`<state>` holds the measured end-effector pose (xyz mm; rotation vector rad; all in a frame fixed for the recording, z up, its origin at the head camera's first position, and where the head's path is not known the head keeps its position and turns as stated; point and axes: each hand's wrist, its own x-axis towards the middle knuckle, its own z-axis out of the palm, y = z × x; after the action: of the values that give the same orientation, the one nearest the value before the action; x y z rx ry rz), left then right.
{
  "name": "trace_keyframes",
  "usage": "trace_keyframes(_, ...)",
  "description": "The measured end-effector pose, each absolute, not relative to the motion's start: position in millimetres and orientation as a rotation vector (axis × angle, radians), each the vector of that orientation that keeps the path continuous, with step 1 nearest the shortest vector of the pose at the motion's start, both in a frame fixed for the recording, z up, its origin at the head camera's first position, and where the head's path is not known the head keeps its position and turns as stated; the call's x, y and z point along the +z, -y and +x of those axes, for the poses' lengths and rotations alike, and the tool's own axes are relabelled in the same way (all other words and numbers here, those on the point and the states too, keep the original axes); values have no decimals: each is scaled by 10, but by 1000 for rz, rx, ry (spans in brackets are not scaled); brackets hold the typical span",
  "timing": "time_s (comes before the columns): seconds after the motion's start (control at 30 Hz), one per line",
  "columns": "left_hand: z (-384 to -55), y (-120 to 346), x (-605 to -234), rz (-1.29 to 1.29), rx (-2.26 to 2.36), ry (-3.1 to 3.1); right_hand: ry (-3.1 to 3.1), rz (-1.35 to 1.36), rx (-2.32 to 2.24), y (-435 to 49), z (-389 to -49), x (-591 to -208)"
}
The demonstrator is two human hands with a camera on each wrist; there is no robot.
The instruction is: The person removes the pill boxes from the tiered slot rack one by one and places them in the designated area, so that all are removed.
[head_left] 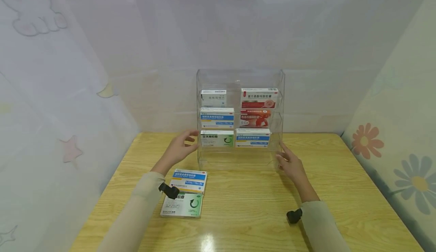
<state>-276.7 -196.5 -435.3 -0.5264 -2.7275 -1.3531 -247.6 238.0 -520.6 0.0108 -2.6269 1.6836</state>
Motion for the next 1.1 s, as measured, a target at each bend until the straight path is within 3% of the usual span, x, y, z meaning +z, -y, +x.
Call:
trace_keyframes(0.43,-2925,1796,-4267,-601,-1062,2750,2625,-2,1707,-2367,-2469,-5194)
trace_keyframes(1.1,-2992,1472,-4172,-518,-707,2788,2619,9,1692,-2364,-2466,-5194)
